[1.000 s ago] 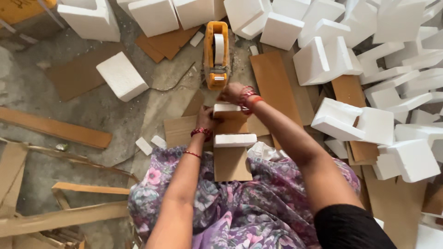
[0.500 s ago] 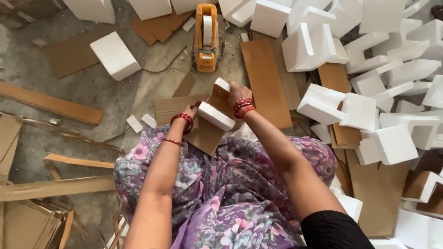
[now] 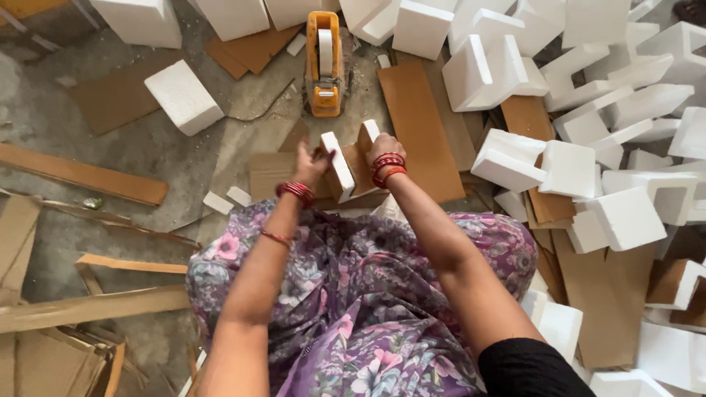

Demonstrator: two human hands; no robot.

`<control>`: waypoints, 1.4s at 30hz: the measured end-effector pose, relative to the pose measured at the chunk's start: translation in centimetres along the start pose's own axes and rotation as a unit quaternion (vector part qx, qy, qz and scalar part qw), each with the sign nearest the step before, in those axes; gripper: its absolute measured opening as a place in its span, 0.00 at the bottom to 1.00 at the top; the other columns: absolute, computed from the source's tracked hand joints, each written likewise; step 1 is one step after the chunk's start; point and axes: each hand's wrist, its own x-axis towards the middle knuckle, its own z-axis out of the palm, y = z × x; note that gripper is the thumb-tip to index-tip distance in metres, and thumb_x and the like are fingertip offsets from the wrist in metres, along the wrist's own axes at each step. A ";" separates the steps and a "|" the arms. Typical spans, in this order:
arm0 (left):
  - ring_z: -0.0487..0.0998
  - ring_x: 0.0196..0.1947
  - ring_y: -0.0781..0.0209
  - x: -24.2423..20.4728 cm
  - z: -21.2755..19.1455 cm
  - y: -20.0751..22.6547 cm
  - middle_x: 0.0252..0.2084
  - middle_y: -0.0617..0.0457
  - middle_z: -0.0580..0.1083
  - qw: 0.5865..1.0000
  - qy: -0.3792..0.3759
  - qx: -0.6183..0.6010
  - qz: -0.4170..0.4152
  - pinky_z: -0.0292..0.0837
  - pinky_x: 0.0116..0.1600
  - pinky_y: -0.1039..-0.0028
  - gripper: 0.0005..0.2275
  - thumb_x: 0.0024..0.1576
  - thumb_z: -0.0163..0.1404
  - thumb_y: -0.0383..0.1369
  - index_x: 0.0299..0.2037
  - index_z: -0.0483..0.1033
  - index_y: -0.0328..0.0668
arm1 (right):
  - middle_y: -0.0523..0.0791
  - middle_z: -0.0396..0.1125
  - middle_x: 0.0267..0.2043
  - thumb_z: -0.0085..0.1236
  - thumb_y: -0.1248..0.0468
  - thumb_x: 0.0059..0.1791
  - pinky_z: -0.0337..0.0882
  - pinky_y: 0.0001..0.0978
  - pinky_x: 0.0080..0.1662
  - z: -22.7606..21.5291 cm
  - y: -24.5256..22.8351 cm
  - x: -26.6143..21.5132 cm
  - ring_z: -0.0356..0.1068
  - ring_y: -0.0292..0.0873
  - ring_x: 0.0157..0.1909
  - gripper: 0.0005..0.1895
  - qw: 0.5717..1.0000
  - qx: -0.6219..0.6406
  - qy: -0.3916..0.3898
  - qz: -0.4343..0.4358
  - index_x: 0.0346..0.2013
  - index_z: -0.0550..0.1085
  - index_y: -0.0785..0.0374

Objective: The person assembles small cardboard boxes by inserting white foam inserts into the box and securing the flaps with tape. The person repeats this process for multiple boxes, handling cardboard, foam, and tape.

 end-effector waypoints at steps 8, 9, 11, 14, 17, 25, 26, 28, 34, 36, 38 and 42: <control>0.72 0.60 0.37 -1.4 1.9 -4.3 0.64 0.35 0.69 0.855 0.091 0.469 0.202 0.69 0.63 0.58 0.45 0.42 0.60 0.24 0.74 0.52 0.45 | 0.56 0.75 0.33 0.58 0.40 0.50 0.78 0.44 0.41 -5.8 2.8 -5.1 0.78 0.55 0.38 0.32 0.936 0.209 -0.283 0.005 0.37 0.77 0.73; 0.74 0.59 0.38 -1.0 1.2 -3.0 0.61 0.36 0.72 0.845 0.077 0.504 0.157 0.70 0.62 0.59 0.42 0.44 0.57 0.24 0.73 0.56 0.49 | 0.56 0.76 0.31 0.55 0.42 0.51 0.79 0.43 0.38 -6.6 3.4 -5.5 0.79 0.54 0.35 0.31 0.891 0.289 -0.349 0.033 0.36 0.77 0.73; 0.76 0.56 0.41 -0.3 0.0 0.2 0.57 0.38 0.75 0.834 0.045 0.540 0.109 0.72 0.62 0.60 0.36 0.47 0.54 0.23 0.71 0.63 0.55 | 0.52 0.76 0.32 0.59 0.45 0.51 0.80 0.39 0.40 -8.3 3.9 -5.1 0.78 0.50 0.36 0.28 0.921 0.215 -0.324 0.026 0.37 0.79 0.72; 0.78 0.54 0.43 0.0 -1.5 4.8 0.55 0.40 0.76 0.828 -0.003 0.555 0.077 0.73 0.61 0.61 0.32 0.49 0.51 0.22 0.66 0.71 0.62 | 0.50 0.77 0.39 0.69 0.54 0.44 0.79 0.36 0.47 -9.0 3.7 -3.1 0.79 0.46 0.42 0.20 0.973 0.144 -0.141 -0.115 0.42 0.78 0.67; 0.78 0.54 0.45 0.6 -1.7 8.2 0.56 0.44 0.75 0.809 -0.043 0.584 0.045 0.72 0.60 0.61 0.32 0.49 0.50 0.20 0.64 0.71 0.65 | 0.52 0.73 0.53 0.71 0.67 0.38 0.73 0.39 0.57 -7.6 1.8 -0.2 0.73 0.51 0.55 0.29 0.929 0.158 -0.018 -0.335 0.54 0.75 0.62; 0.79 0.54 0.49 0.9 -1.9 6.6 0.53 0.48 0.78 0.865 -0.013 0.464 0.193 0.75 0.60 0.65 0.29 0.44 0.47 0.15 0.56 0.79 0.54 | 0.49 0.67 0.64 0.66 0.71 0.40 0.70 0.38 0.62 0.5 -3.2 1.8 0.69 0.49 0.63 0.41 0.877 0.265 -0.119 -0.382 0.68 0.65 0.55; 0.78 0.53 0.48 1.1 -1.7 6.1 0.52 0.48 0.79 0.853 0.006 0.476 0.212 0.73 0.60 0.64 0.28 0.43 0.48 0.15 0.54 0.80 0.54 | 0.49 0.68 0.64 0.66 0.70 0.42 0.71 0.37 0.61 0.9 -2.9 1.7 0.70 0.47 0.63 0.40 0.882 0.271 -0.123 -0.366 0.68 0.65 0.54; 0.75 0.52 0.45 1.1 -1.1 5.0 0.50 0.49 0.80 0.830 0.040 0.499 0.245 0.71 0.60 0.62 0.26 0.42 0.50 0.15 0.50 0.83 0.52 | 0.49 0.69 0.63 0.66 0.70 0.43 0.73 0.36 0.59 1.7 -1.6 1.3 0.71 0.46 0.62 0.38 0.882 0.294 -0.117 -0.350 0.67 0.66 0.54; 0.75 0.50 0.45 1.3 -1.4 5.9 0.45 0.50 0.80 0.821 0.035 0.472 0.318 0.72 0.58 0.62 0.23 0.39 0.52 0.18 0.45 0.83 0.49 | 0.46 0.75 0.54 0.66 0.70 0.45 0.77 0.33 0.52 3.8 -1.3 1.3 0.76 0.41 0.52 0.29 0.879 0.342 -0.082 -0.321 0.61 0.74 0.54; 0.77 0.47 0.46 2.0 -1.6 6.7 0.45 0.51 0.80 0.823 0.005 0.485 0.295 0.74 0.56 0.63 0.23 0.40 0.50 0.17 0.44 0.84 0.50 | 0.47 0.75 0.51 0.66 0.71 0.44 0.78 0.32 0.53 3.2 -1.0 2.4 0.76 0.41 0.52 0.28 0.856 0.378 -0.086 -0.341 0.58 0.75 0.56; 0.78 0.45 0.46 2.1 -2.4 7.3 0.44 0.51 0.80 0.822 -0.005 0.491 0.289 0.75 0.55 0.63 0.23 0.41 0.48 0.16 0.44 0.85 0.51 | 0.51 0.73 0.51 0.73 0.66 0.41 0.74 0.35 0.48 2.6 -1.4 3.5 0.73 0.43 0.49 0.33 0.874 0.247 -0.101 -0.406 0.60 0.73 0.60; 0.78 0.45 0.46 2.2 -3.6 8.3 0.43 0.51 0.80 0.827 -0.001 0.483 0.289 0.76 0.53 0.64 0.24 0.41 0.47 0.15 0.43 0.85 0.51 | 0.47 0.77 0.49 0.63 0.54 0.50 0.82 0.30 0.50 0.4 -4.9 7.3 0.78 0.37 0.48 0.20 0.827 0.501 -0.066 -0.246 0.53 0.78 0.61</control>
